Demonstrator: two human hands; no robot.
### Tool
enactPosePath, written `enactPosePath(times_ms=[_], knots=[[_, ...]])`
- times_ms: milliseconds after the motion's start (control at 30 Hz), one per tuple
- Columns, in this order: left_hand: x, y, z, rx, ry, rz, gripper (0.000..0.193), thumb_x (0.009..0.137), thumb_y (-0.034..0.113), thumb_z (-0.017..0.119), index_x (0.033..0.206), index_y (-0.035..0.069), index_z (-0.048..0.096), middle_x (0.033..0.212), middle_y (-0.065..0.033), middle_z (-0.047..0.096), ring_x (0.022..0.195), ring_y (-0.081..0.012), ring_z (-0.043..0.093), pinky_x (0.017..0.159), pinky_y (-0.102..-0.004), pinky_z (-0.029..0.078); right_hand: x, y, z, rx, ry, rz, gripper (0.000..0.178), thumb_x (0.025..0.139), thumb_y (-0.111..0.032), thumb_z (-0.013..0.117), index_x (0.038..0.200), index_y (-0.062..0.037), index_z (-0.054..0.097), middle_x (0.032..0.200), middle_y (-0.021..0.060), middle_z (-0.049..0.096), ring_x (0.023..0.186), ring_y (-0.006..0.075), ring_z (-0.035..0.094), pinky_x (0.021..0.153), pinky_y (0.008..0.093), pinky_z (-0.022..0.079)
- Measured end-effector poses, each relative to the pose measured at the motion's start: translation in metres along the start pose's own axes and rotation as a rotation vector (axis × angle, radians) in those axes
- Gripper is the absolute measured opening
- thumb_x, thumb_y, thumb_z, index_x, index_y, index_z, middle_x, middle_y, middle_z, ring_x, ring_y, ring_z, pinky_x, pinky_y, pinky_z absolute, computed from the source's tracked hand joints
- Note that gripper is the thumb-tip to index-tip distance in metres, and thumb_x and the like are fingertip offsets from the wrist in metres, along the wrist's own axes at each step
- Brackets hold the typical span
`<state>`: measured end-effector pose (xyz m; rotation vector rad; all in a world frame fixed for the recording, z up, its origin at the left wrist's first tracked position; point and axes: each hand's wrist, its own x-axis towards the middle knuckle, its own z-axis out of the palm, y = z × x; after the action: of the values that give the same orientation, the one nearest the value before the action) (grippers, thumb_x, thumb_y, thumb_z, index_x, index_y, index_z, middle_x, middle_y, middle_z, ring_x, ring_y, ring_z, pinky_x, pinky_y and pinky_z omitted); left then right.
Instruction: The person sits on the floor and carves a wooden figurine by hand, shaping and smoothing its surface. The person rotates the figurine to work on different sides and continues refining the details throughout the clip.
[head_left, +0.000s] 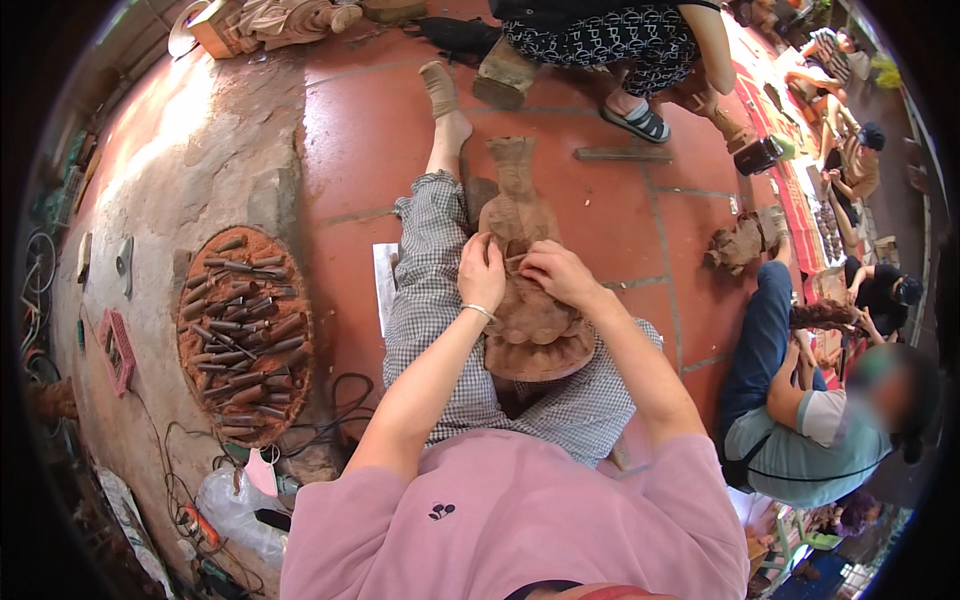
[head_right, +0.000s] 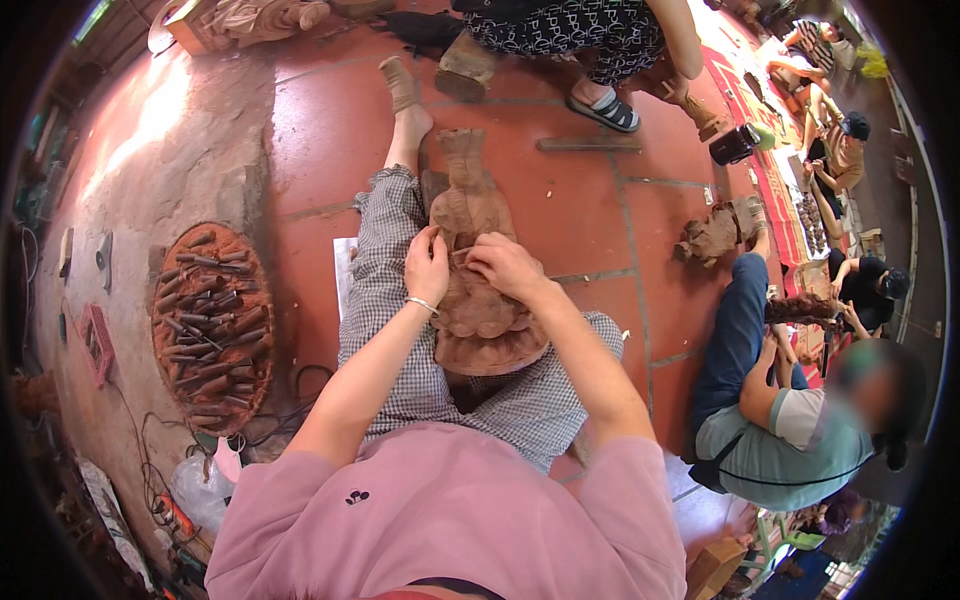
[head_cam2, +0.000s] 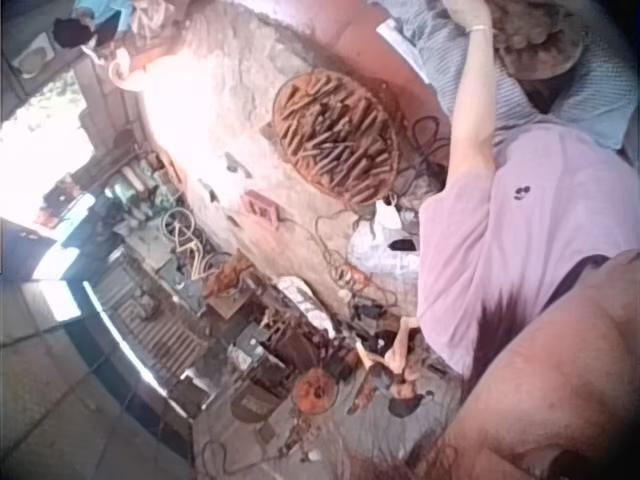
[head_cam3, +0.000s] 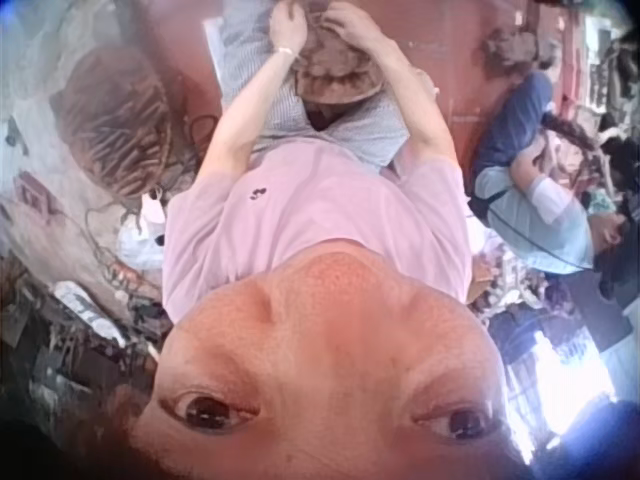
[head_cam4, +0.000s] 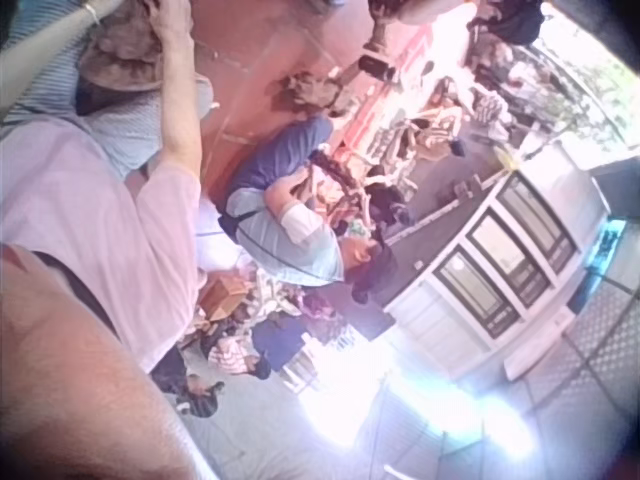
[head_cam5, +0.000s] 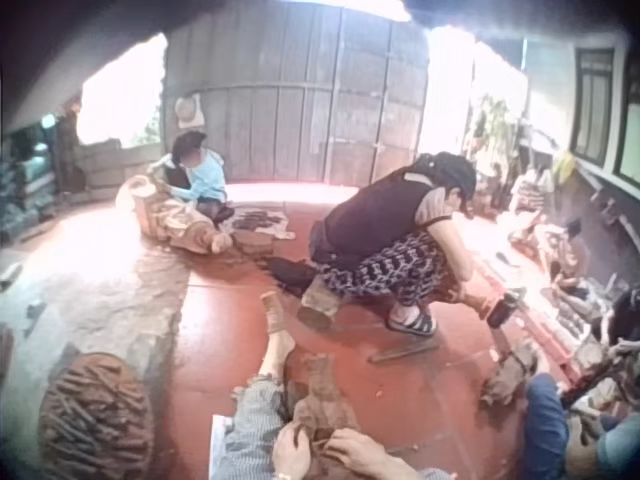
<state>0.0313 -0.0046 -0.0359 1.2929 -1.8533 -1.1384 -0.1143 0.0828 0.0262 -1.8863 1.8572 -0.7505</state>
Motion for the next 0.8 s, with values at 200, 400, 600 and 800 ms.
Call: enactPosePath(times_ms=[200,400,600,800], knots=[[0.001,0.009,0.000,-0.020,-0.005,-0.037,0.035,0.096,0.026,0.050,0.119,0.002,0.061,0.131,-0.0157,0.057,0.119,-0.0338,0.056,0.098,-0.0415,0.046,-0.007,0.008,-0.001,-0.077,0.054,0.020,0.009,0.082,-0.014,0.070,0.087,-0.0070,0.068,0.089,0.0049,0.061,0.091,0.0250,0.059,0.079,0.0362,0.050],[0.000,0.006,-0.004,-0.026,0.001,-0.020,0.035,0.097,0.026,0.050,0.120,0.002,0.061,0.130,-0.0156,0.058,0.117,-0.0333,0.057,0.098,-0.0402,0.045,-0.004,0.002,-0.008,-0.074,0.066,-0.028,0.009,0.081,-0.014,0.071,0.086,-0.0074,0.068,0.090,0.0044,0.060,0.092,0.0250,0.060,0.079,0.0363,0.050],[0.000,0.007,0.000,-0.003,0.018,-0.016,0.036,0.097,0.026,0.050,0.121,0.001,0.061,0.129,-0.0160,0.059,0.117,-0.0326,0.057,0.099,-0.0396,0.045,0.000,-0.002,-0.001,-0.100,0.051,-0.012,0.009,0.079,-0.013,0.071,0.086,-0.0073,0.069,0.089,0.0048,0.059,0.090,0.0248,0.060,0.078,0.0370,0.050],[-0.001,0.006,-0.003,-0.022,0.002,-0.011,0.035,0.097,0.026,0.049,0.119,0.001,0.061,0.130,-0.0168,0.058,0.118,-0.0344,0.056,0.098,-0.0407,0.046,-0.010,0.016,-0.008,-0.099,0.087,0.006,0.008,0.079,-0.013,0.071,0.083,-0.0068,0.068,0.088,0.0046,0.060,0.090,0.0249,0.060,0.078,0.0369,0.050]])
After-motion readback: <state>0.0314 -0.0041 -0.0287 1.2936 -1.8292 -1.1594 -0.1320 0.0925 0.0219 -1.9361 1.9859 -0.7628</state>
